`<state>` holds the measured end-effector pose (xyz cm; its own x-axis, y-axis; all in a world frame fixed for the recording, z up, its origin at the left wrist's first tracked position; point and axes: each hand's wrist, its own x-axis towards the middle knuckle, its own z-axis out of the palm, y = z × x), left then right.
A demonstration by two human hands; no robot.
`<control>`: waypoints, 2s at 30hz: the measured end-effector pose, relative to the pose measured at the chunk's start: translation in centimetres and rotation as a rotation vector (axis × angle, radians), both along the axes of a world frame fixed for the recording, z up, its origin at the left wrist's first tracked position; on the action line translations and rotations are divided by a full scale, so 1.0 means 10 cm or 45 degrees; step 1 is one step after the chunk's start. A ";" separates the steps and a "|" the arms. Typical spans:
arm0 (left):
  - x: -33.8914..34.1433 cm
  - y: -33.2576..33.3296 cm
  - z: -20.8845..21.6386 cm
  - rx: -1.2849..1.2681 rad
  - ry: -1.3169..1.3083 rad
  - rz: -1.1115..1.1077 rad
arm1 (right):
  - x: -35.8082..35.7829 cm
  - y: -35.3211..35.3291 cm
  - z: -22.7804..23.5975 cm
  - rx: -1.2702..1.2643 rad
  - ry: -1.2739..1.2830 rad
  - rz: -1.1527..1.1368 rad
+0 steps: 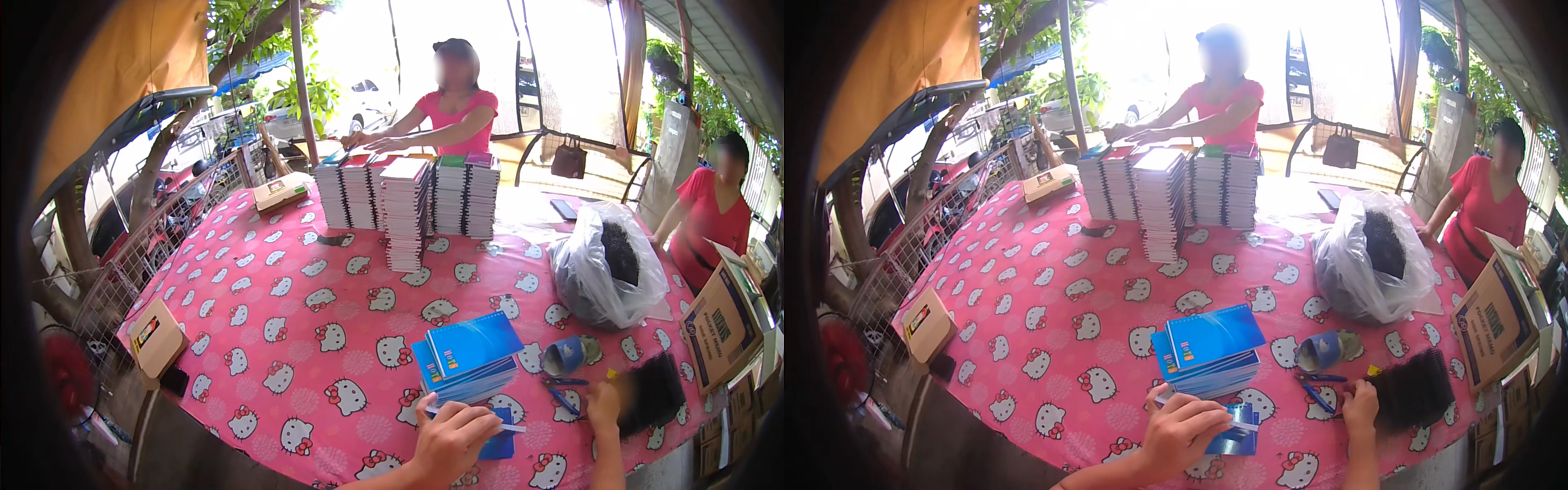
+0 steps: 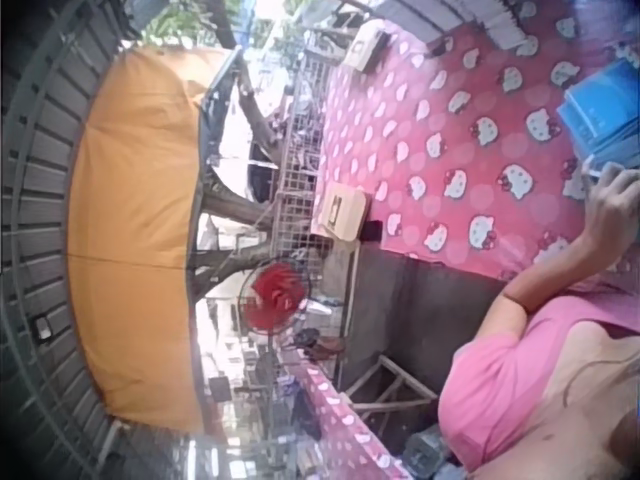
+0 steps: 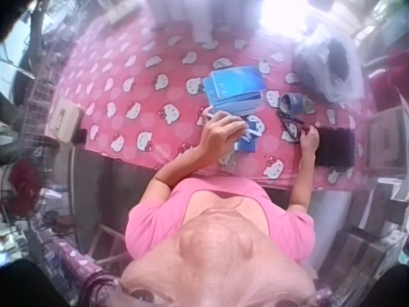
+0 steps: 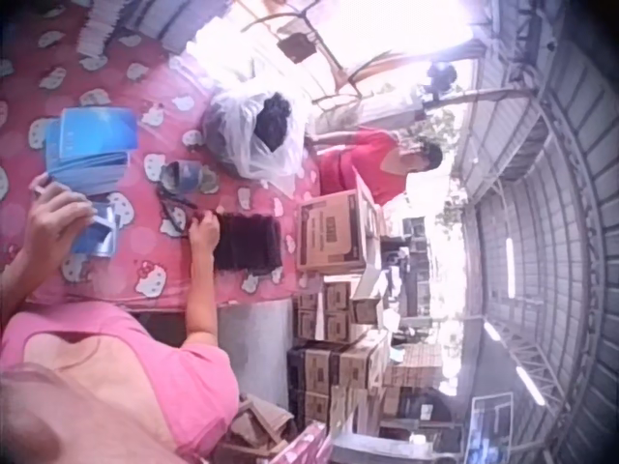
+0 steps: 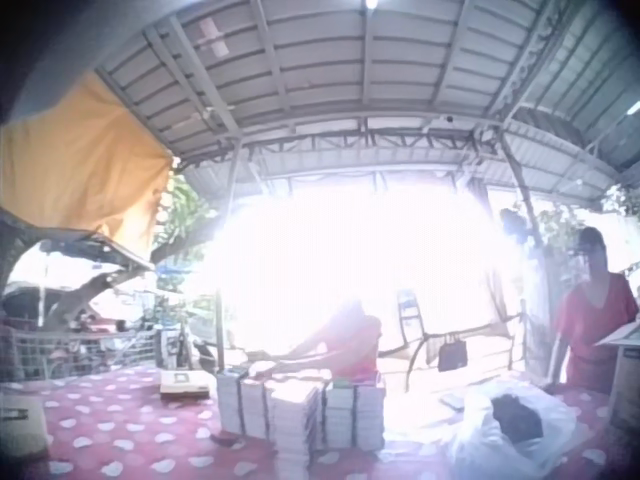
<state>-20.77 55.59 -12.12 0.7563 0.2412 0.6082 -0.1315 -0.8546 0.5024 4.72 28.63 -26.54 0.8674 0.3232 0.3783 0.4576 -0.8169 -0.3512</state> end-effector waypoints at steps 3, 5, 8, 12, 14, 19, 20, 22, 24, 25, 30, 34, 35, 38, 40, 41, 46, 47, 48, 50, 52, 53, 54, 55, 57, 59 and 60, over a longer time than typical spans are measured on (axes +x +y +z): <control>-0.01 0.01 -0.01 -0.009 0.030 -0.009 | -0.06 0.09 0.20 0.089 -0.076 0.040; -0.01 0.02 -0.04 -0.018 0.023 0.000 | -0.12 0.17 0.38 0.183 -0.124 0.051; 0.01 -0.01 -0.04 -0.060 0.016 0.024 | -0.22 0.29 0.59 -0.036 -0.114 0.047; 0.06 -0.04 -0.07 -0.020 -0.041 0.087 | -0.50 0.56 1.01 0.253 0.022 0.116; 0.02 -0.01 -0.09 0.006 -0.044 0.081 | -0.83 0.75 1.29 0.762 0.324 0.328; 0.04 0.00 -0.08 0.001 -0.043 0.064 | -1.30 1.06 1.46 1.126 0.644 0.695; 0.04 0.00 -0.08 -0.004 -0.035 0.059 | -1.33 1.08 1.41 1.099 0.688 0.720; 0.04 -0.01 -0.06 -0.005 -0.041 0.058 | -1.28 1.05 1.33 1.099 0.679 0.768; 0.05 -0.02 -0.06 -0.008 -0.059 0.060 | -1.26 1.06 1.42 1.065 0.613 0.733; 0.05 -0.01 -0.07 -0.007 -0.056 0.069 | -1.25 1.05 1.47 1.045 0.581 0.716; 0.07 0.01 -0.10 -0.022 -0.067 0.056 | -1.24 0.99 1.54 0.792 0.768 1.056; 0.06 -0.03 -0.11 -0.009 -0.086 0.082 | -1.28 0.97 1.66 0.435 0.475 1.023; 0.07 -0.03 -0.11 -0.007 -0.083 0.089 | -1.34 0.99 1.68 0.400 0.368 1.010; 0.06 -0.03 -0.11 0.007 -0.074 0.089 | -1.40 0.99 1.72 0.351 0.189 0.976; 0.06 -0.02 -0.11 0.006 -0.060 0.076 | -1.42 0.98 1.71 0.382 0.226 0.938; 0.05 -0.02 -0.10 -0.001 -0.053 0.068 | -1.43 0.99 1.70 0.417 0.296 0.911; 0.06 0.00 -0.10 0.046 -0.047 0.062 | -1.36 1.04 1.66 0.316 0.080 0.998; 0.05 0.00 -0.10 0.042 -0.041 0.060 | -1.38 1.07 1.71 0.299 0.051 0.995; 0.05 0.00 -0.09 0.040 -0.044 0.060 | -1.40 1.09 1.74 0.279 0.013 0.995; 0.04 0.00 -0.10 0.044 -0.036 0.061 | -1.38 1.05 1.68 0.232 0.002 1.039; 0.04 0.00 -0.10 0.041 -0.033 0.058 | -1.39 1.05 1.65 0.233 0.001 1.006; 0.05 0.00 -0.09 0.038 -0.036 0.056 | -1.42 1.09 1.66 0.259 0.002 0.952; 0.05 0.00 -0.09 0.039 -0.038 0.054 | -1.44 1.10 1.66 0.288 0.003 0.898; 0.04 0.00 -0.09 0.036 -0.032 0.048 | -1.43 1.11 1.66 0.270 -0.022 0.951; 0.03 0.00 -0.09 0.029 -0.020 0.036 | -1.41 1.10 1.66 0.233 -0.071 1.057; 0.03 0.00 -0.08 0.027 -0.026 0.036 | -1.47 1.14 1.66 0.300 -0.039 0.972; 0.03 0.00 -0.08 0.026 -0.030 0.036 | -1.49 1.16 1.66 0.334 -0.024 0.930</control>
